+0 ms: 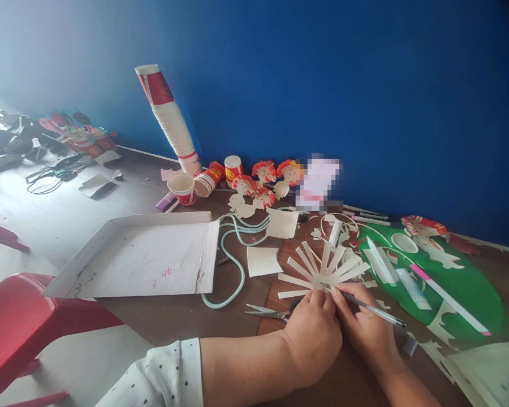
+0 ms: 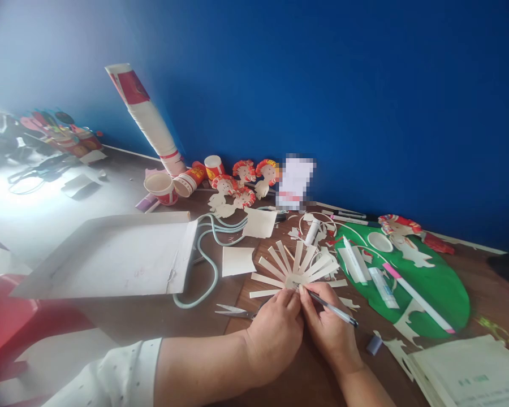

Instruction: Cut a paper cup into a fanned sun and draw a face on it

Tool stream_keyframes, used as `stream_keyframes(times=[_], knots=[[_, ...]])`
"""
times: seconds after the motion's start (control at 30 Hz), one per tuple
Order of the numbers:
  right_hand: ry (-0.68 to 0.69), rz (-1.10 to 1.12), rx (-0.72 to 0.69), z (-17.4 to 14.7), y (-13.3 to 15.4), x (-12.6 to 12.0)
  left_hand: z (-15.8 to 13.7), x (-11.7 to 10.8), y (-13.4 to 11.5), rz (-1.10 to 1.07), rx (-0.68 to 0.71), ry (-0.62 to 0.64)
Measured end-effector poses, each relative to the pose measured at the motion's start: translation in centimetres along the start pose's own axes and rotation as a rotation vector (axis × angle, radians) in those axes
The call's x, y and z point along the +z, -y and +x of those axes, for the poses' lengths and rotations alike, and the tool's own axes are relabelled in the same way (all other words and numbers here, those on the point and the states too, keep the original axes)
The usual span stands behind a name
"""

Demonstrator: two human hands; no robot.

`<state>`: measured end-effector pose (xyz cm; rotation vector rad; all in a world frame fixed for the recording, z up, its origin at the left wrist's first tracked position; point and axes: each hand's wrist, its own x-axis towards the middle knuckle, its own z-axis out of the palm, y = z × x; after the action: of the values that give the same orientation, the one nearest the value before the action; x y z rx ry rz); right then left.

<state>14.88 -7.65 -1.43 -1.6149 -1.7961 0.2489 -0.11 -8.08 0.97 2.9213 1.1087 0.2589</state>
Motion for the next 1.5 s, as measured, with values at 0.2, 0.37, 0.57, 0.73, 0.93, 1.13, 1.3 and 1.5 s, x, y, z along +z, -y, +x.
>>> stream_keyframes(times=[0.2,0.37,0.57,0.73,0.93,1.13,1.3,1.5], knots=[[0.005,0.020,0.000,0.13,-0.07,0.11,-0.02,-0.21,-0.01,0.015,-0.008,-0.002],[0.001,0.040,-0.015,0.29,0.18,-0.07,-0.05,-0.27,0.01,0.008,-0.006,-0.004],[-0.010,0.018,-0.021,0.28,0.30,-0.18,-0.08,-0.07,-0.14,0.004,-0.001,-0.019],[-0.004,0.011,-0.026,0.17,0.09,-0.04,-0.11,-0.01,-0.21,0.013,-0.005,-0.007],[-0.006,0.013,-0.008,0.20,0.02,0.12,-0.08,-0.17,-0.08,0.030,0.010,0.013],[0.002,0.020,0.006,0.21,0.13,0.02,-0.14,-0.17,-0.12,0.036,0.004,0.018],[-0.005,0.022,0.003,0.25,0.21,-0.02,-0.14,-0.12,-0.06,0.006,0.001,-0.006],[0.000,0.013,-0.008,0.31,0.22,-0.05,-0.09,0.00,-0.02,-0.013,-0.003,-0.041]])
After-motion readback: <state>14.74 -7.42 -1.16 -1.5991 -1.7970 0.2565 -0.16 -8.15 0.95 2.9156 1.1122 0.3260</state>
